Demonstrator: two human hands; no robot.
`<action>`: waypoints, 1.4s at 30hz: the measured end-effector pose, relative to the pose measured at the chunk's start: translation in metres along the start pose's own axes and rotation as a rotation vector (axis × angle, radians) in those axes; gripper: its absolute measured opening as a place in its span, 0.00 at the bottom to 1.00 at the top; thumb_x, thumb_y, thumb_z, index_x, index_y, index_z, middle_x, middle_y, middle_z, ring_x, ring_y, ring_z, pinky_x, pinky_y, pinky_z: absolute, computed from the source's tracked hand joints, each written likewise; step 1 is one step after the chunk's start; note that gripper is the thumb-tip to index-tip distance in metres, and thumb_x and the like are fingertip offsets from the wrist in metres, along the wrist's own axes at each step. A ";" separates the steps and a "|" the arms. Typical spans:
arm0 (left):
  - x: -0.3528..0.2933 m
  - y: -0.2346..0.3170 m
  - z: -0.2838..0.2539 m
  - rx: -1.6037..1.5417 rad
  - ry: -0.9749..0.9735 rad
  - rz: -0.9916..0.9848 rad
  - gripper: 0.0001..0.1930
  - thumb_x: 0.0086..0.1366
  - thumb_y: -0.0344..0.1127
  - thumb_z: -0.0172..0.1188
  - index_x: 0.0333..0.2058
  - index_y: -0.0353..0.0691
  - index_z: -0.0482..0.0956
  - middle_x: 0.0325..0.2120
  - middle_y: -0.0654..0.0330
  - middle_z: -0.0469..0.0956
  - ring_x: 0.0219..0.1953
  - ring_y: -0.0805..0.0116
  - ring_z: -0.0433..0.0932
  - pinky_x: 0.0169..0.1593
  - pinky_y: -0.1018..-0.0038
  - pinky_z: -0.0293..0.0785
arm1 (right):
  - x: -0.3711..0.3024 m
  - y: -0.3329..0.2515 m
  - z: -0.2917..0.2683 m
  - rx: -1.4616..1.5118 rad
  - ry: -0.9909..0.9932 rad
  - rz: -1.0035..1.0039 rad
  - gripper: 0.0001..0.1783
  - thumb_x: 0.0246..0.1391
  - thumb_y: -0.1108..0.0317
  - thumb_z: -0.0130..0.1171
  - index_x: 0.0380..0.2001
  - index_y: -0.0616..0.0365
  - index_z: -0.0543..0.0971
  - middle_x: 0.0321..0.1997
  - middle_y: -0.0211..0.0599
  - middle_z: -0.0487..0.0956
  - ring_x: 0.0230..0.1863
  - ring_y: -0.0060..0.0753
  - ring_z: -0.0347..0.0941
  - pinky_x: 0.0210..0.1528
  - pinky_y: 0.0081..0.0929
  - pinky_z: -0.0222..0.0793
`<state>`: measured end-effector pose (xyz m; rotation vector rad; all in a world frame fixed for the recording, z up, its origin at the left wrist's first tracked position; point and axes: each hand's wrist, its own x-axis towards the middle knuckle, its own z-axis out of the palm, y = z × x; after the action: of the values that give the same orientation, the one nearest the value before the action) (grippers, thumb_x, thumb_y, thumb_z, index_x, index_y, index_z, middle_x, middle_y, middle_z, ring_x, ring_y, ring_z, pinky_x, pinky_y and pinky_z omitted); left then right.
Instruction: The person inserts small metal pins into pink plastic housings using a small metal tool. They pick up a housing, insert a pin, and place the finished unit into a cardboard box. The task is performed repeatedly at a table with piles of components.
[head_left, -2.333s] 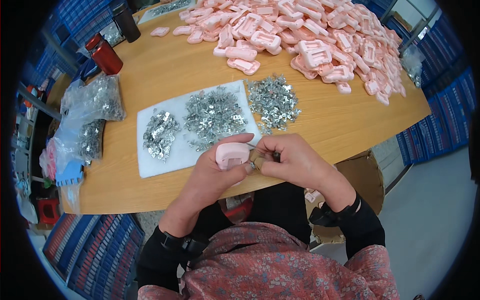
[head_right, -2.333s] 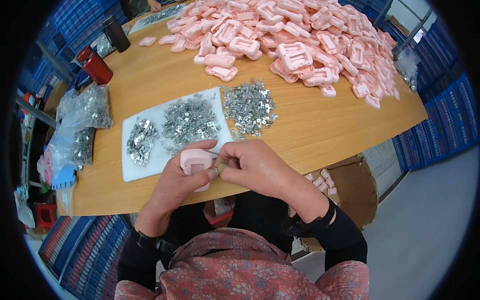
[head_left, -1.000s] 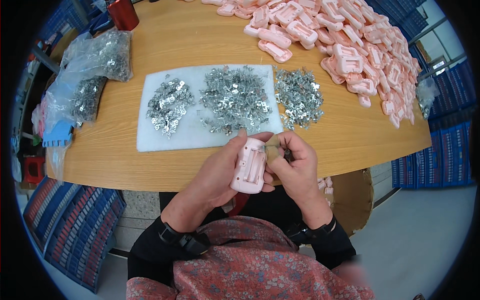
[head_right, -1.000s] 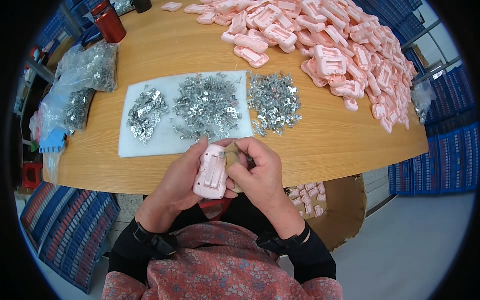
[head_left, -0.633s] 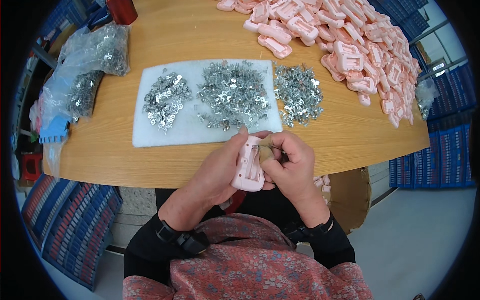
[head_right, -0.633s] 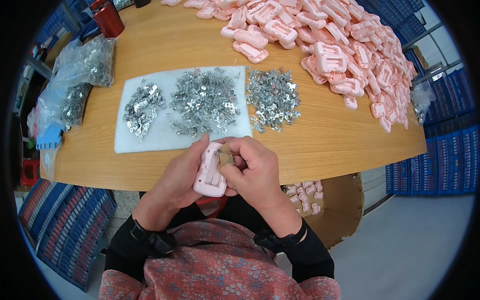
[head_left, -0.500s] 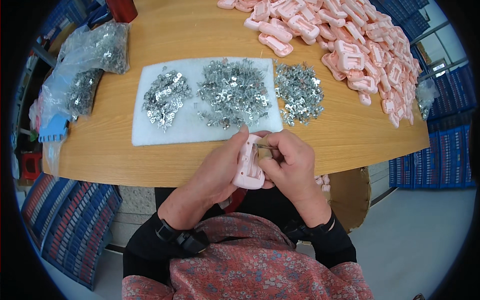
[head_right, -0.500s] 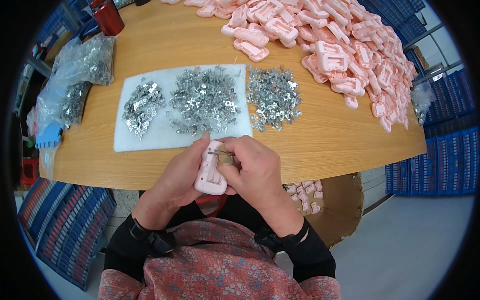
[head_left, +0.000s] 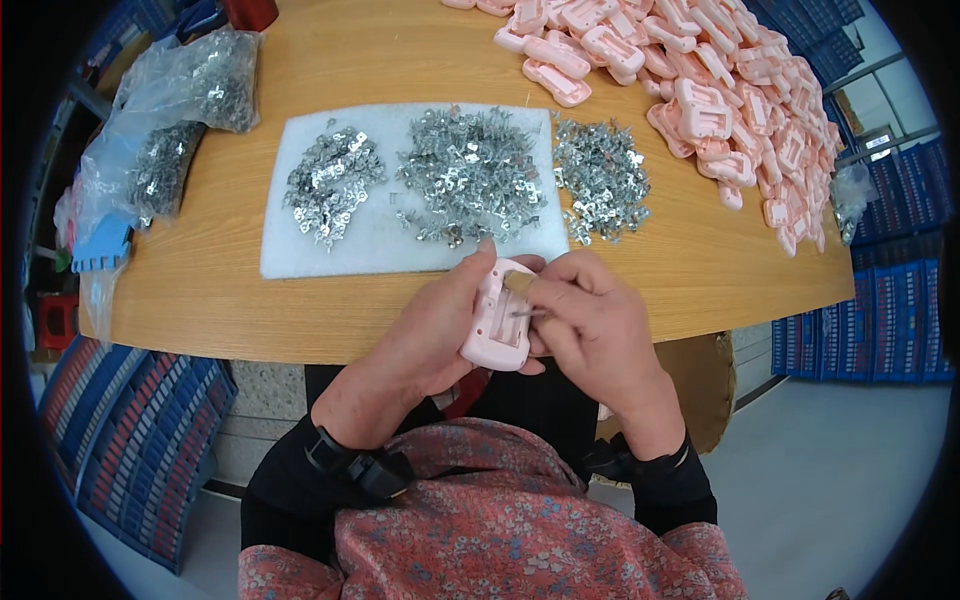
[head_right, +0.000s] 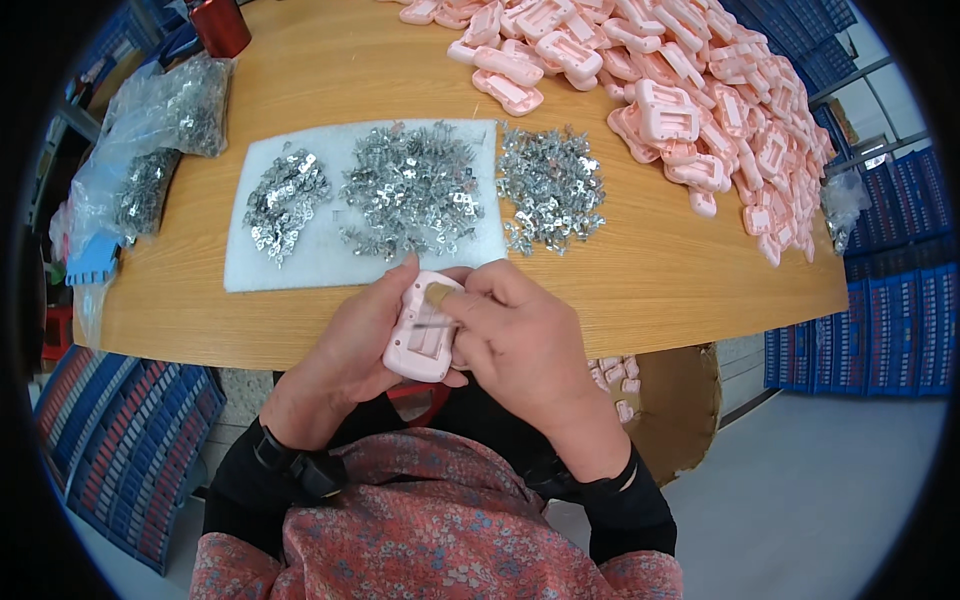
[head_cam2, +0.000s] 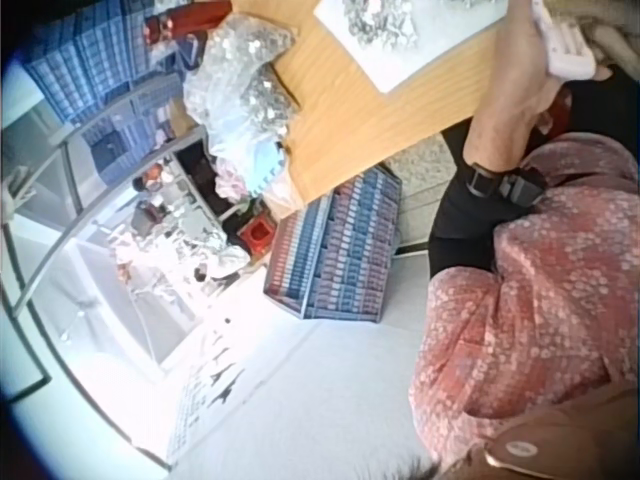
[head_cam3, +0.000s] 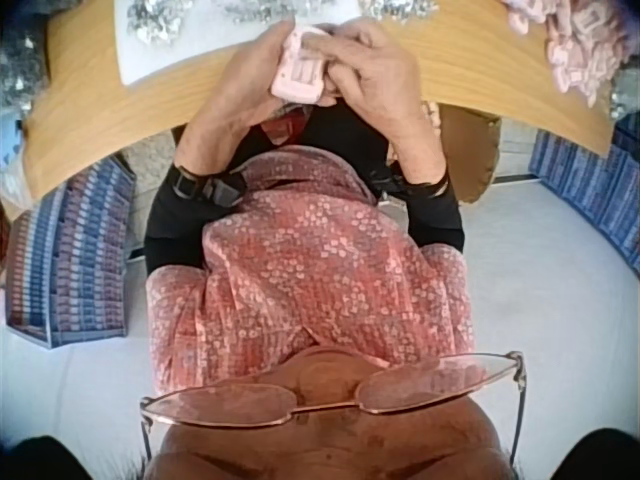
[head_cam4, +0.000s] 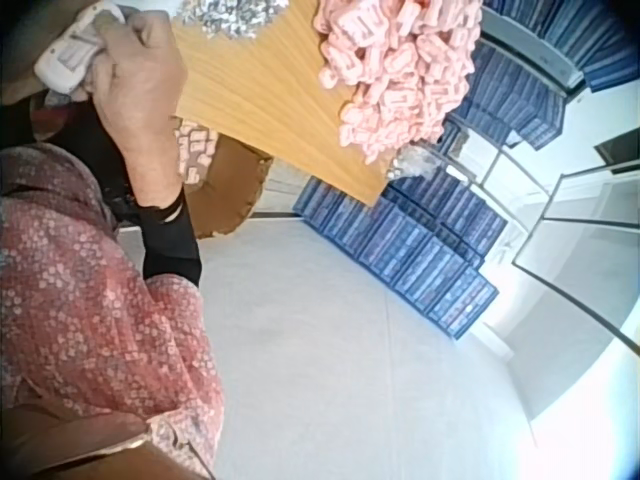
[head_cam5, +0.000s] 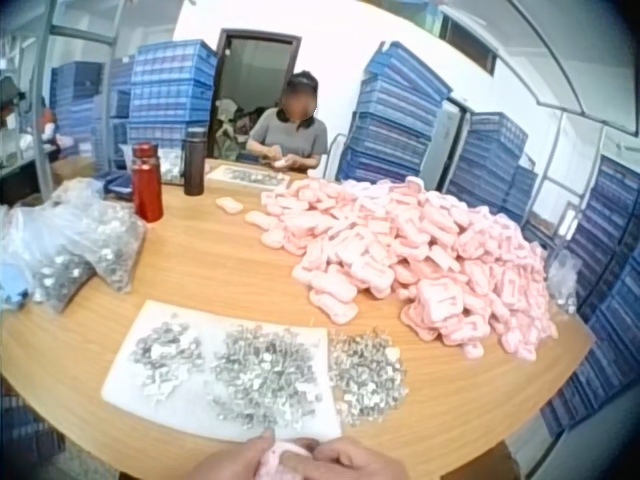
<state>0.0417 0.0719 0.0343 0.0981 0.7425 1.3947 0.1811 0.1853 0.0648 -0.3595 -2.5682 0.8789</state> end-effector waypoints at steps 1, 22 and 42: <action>0.000 0.000 -0.003 0.006 -0.009 0.002 0.30 0.77 0.55 0.28 0.56 0.37 0.68 0.36 0.53 0.79 0.35 0.61 0.83 0.38 0.59 0.85 | 0.002 -0.002 -0.002 0.011 0.059 0.020 0.19 0.42 0.79 0.61 0.41 0.54 0.83 0.35 0.35 0.77 0.32 0.36 0.78 0.34 0.30 0.75; 0.000 0.000 -0.007 0.004 -0.037 -0.023 0.29 0.77 0.55 0.30 0.56 0.36 0.69 0.32 0.50 0.80 0.29 0.60 0.83 0.32 0.64 0.84 | 0.001 -0.004 -0.009 0.015 0.005 0.034 0.23 0.44 0.79 0.59 0.47 0.57 0.80 0.37 0.38 0.76 0.30 0.35 0.75 0.33 0.29 0.72; -0.030 0.015 0.000 0.851 0.084 0.361 0.21 0.74 0.36 0.47 0.63 0.36 0.66 0.38 0.62 0.79 0.41 0.79 0.77 0.45 0.79 0.75 | 0.002 0.004 0.008 0.798 -0.109 0.520 0.13 0.61 0.67 0.61 0.45 0.65 0.77 0.33 0.25 0.78 0.33 0.12 0.69 0.36 0.16 0.68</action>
<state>0.0296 0.0475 0.0544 0.8762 1.4015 1.3320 0.1761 0.1848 0.0573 -0.7410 -1.9886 2.0361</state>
